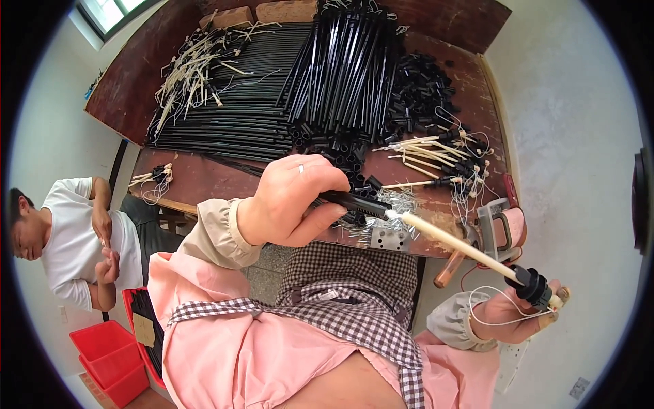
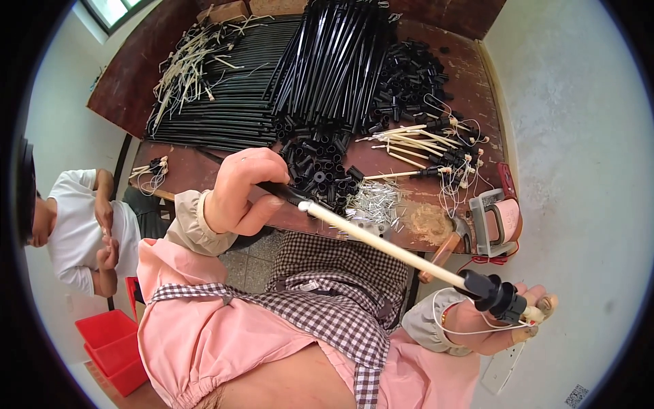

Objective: Assembling small white plastic connectors onto black wires using a small hammer and a workbench fixture.

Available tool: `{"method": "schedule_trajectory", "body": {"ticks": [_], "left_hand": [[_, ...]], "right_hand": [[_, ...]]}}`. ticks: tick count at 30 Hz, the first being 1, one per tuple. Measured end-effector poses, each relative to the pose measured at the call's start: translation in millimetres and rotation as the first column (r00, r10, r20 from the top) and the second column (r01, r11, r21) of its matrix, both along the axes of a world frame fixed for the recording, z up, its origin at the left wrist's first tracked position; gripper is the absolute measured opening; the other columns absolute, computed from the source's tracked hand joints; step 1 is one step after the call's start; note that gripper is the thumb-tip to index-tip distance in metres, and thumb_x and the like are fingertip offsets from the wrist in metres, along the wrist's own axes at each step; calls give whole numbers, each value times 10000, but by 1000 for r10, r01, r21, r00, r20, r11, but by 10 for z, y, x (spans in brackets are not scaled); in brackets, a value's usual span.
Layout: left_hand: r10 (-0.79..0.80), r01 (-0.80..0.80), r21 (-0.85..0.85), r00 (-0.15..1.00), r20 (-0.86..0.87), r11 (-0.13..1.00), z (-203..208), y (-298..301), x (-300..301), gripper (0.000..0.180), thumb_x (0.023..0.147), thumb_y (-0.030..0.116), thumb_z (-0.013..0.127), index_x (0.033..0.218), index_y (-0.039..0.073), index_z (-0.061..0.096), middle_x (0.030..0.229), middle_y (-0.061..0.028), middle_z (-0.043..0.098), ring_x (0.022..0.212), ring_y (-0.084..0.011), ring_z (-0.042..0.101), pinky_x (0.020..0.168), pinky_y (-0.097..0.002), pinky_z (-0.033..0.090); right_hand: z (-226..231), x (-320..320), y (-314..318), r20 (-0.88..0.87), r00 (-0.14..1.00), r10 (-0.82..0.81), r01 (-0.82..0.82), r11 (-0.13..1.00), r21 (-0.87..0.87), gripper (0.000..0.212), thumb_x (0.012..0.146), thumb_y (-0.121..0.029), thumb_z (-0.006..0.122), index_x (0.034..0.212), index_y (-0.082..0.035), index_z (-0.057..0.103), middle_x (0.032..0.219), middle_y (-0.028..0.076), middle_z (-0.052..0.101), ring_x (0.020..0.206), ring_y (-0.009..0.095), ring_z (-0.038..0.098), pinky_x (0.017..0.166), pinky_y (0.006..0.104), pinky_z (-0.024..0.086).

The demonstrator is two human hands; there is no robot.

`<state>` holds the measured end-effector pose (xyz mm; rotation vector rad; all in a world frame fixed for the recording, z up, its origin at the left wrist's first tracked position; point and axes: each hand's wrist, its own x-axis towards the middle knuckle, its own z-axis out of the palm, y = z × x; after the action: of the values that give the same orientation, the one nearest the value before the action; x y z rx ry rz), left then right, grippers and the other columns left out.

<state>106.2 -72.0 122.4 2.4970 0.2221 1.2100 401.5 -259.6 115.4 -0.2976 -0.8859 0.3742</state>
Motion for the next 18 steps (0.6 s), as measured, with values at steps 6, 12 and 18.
{"method": "schedule_trajectory", "body": {"ticks": [6, 12, 18], "left_hand": [[8, -8, 17, 1000, -5, 1000, 4, -7, -3, 273, 739, 96, 615, 963, -20, 509, 758, -119, 573, 585, -247, 554, 525, -329, 463], [95, -78, 113, 984, -153, 990, 160, -190, 50, 261, 711, 77, 674, 952, 14, 595, 665, -44, 512, 477, -181, 510, 407, -304, 397], [125, -100, 86, 916, -381, 991, 240, -701, 286, 415, 755, 88, 661, 1159, 37, 578, 644, -40, 474, 471, -189, 520, 392, -293, 407]], "right_hand": [[22, 3, -84, 23, 999, -32, 32, 999, -12, 322, 946, -160, 475, 1184, 34, 376, 966, 80, 461, 763, 159, 488, 676, 292, 446], [-19, 198, -246, 64, 994, 87, -85, 996, -34, 353, 948, -172, 485, 1203, 47, 380, 1019, 112, 480, 833, 197, 516, 710, 323, 450], [213, 279, 9, 780, 115, -615, 898, 400, 184, 354, 920, -238, 561, 1109, 46, 468, 905, 86, 519, 778, 150, 510, 679, 271, 447]]}}
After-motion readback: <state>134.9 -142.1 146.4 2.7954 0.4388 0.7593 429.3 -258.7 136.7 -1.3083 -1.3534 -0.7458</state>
